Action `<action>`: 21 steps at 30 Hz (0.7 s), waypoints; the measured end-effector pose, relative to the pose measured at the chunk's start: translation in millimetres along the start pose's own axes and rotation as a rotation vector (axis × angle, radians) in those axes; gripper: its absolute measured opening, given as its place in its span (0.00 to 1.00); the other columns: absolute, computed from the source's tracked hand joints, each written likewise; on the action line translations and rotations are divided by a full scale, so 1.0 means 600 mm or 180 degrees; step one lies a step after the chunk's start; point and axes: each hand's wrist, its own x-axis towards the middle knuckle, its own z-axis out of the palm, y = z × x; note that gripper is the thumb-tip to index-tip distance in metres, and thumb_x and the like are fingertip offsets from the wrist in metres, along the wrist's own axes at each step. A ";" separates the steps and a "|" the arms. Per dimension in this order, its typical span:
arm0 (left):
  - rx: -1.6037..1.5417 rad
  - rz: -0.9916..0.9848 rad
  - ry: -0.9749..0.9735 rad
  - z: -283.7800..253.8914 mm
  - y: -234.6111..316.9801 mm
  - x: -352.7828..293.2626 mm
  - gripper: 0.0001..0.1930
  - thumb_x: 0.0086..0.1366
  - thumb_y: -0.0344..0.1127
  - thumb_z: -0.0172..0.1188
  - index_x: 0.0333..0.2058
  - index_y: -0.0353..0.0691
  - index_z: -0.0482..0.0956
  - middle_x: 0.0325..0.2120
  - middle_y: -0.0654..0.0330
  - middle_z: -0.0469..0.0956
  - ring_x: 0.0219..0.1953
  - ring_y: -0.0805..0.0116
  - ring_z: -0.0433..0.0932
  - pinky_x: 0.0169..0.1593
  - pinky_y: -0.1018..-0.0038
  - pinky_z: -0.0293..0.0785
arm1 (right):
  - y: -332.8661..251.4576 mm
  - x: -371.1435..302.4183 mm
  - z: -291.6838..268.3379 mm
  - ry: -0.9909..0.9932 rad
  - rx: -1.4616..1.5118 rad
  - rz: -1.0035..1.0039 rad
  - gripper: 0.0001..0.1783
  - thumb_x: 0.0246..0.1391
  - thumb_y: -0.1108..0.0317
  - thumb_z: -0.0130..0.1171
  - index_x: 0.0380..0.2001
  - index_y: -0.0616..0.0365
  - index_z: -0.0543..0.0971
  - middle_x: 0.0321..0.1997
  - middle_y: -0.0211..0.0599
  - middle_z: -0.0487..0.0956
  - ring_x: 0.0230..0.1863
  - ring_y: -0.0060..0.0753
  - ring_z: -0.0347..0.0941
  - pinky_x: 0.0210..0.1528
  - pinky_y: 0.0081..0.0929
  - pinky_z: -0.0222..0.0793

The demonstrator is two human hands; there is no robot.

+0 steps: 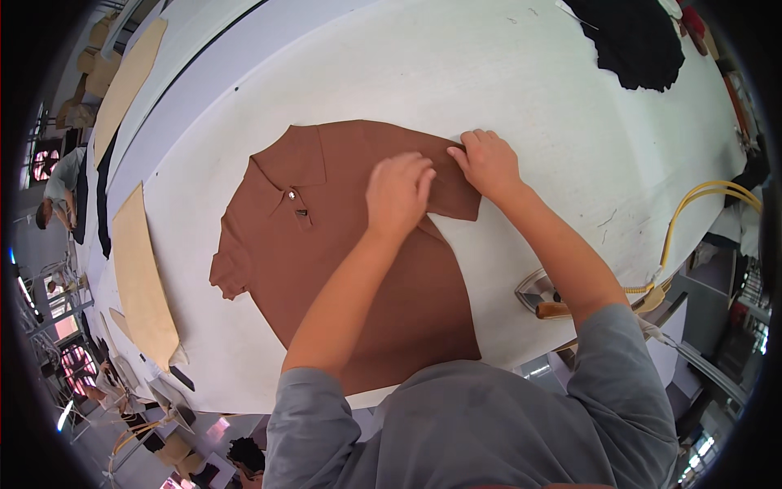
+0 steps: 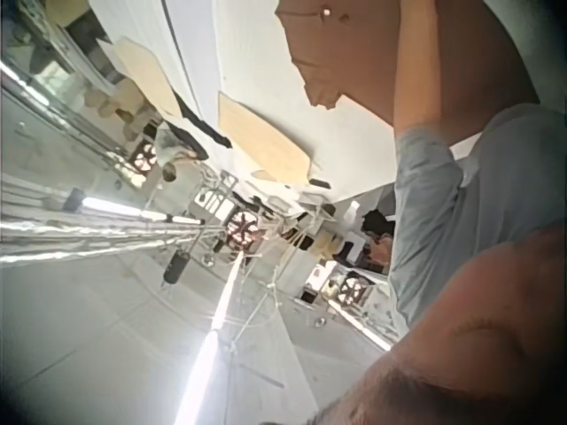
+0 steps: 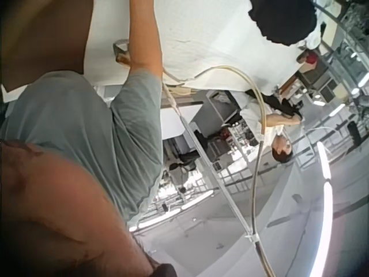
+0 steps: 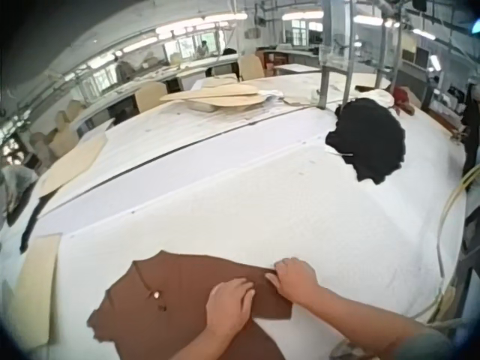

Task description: Iron garments and fabric pieces using an industrial iron on a large work table.

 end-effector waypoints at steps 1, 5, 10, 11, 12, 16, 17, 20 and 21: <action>0.0459 0.0031 0.0353 0.002 -0.019 0.018 0.15 0.72 0.43 0.60 0.51 0.45 0.86 0.59 0.63 0.82 0.65 0.61 0.76 0.69 0.58 0.66 | -0.007 -0.004 0.005 0.0202 -0.0142 -0.0243 0.08 0.65 0.64 0.63 0.40 0.53 0.74 0.31 0.32 0.75 0.28 0.37 0.74 0.31 0.36 0.73; 0.1395 0.0431 -0.0156 0.025 -0.077 0.057 0.23 0.76 0.49 0.54 0.62 0.45 0.80 0.68 0.59 0.73 0.73 0.59 0.68 0.75 0.53 0.56 | -0.008 -0.003 0.007 -0.0642 0.0080 0.0238 0.08 0.65 0.64 0.62 0.39 0.52 0.73 0.35 0.31 0.76 0.31 0.39 0.75 0.33 0.37 0.72; 0.1650 0.0269 -0.0367 0.028 -0.056 0.097 0.24 0.77 0.50 0.53 0.63 0.45 0.79 0.73 0.61 0.67 0.74 0.58 0.66 0.76 0.53 0.54 | 0.027 0.059 -0.012 -0.1055 -0.0093 0.0279 0.08 0.62 0.65 0.64 0.40 0.52 0.75 0.38 0.30 0.77 0.37 0.38 0.76 0.37 0.36 0.72; 0.1653 0.0125 -0.0517 0.025 -0.044 0.105 0.24 0.76 0.50 0.54 0.63 0.45 0.79 0.74 0.61 0.66 0.74 0.58 0.67 0.76 0.54 0.54 | 0.038 0.068 -0.017 -0.1233 -0.0271 0.0338 0.09 0.61 0.65 0.65 0.40 0.52 0.75 0.39 0.30 0.77 0.39 0.37 0.76 0.38 0.35 0.72; 0.1552 0.0248 -0.0160 0.017 -0.029 0.092 0.23 0.75 0.49 0.57 0.61 0.44 0.81 0.70 0.62 0.70 0.69 0.58 0.71 0.73 0.54 0.59 | 0.039 0.062 -0.022 -0.0366 -0.0111 -0.0170 0.08 0.60 0.65 0.65 0.38 0.51 0.76 0.38 0.30 0.76 0.38 0.35 0.75 0.38 0.32 0.72; 0.0674 0.0123 -0.0497 0.010 0.010 0.011 0.14 0.67 0.41 0.65 0.49 0.45 0.87 0.50 0.65 0.79 0.47 0.60 0.81 0.56 0.58 0.76 | 0.035 -0.020 -0.039 0.0555 0.0456 -0.0916 0.09 0.57 0.67 0.64 0.41 0.53 0.79 0.42 0.30 0.76 0.41 0.34 0.73 0.42 0.32 0.71; 0.0655 0.0267 -0.0270 0.015 0.012 -0.009 0.14 0.67 0.41 0.65 0.49 0.45 0.87 0.50 0.65 0.79 0.47 0.60 0.81 0.56 0.58 0.76 | 0.030 -0.047 -0.044 0.0357 0.0502 -0.0803 0.10 0.57 0.68 0.64 0.42 0.53 0.79 0.44 0.30 0.77 0.42 0.34 0.73 0.43 0.32 0.71; 0.0415 0.0130 -0.0284 0.036 0.011 -0.049 0.09 0.64 0.35 0.65 0.43 0.46 0.86 0.41 0.62 0.75 0.39 0.61 0.78 0.47 0.60 0.77 | 0.021 -0.096 -0.050 0.0151 0.0237 -0.1110 0.08 0.56 0.69 0.62 0.40 0.53 0.79 0.41 0.29 0.75 0.40 0.33 0.70 0.44 0.30 0.69; 0.0350 0.0103 -0.0260 0.043 0.009 -0.052 0.08 0.63 0.33 0.66 0.40 0.46 0.85 0.39 0.61 0.73 0.36 0.61 0.77 0.44 0.61 0.77 | 0.019 -0.102 -0.051 0.0000 0.0189 -0.1097 0.07 0.56 0.69 0.61 0.39 0.52 0.79 0.41 0.29 0.74 0.39 0.33 0.69 0.44 0.29 0.69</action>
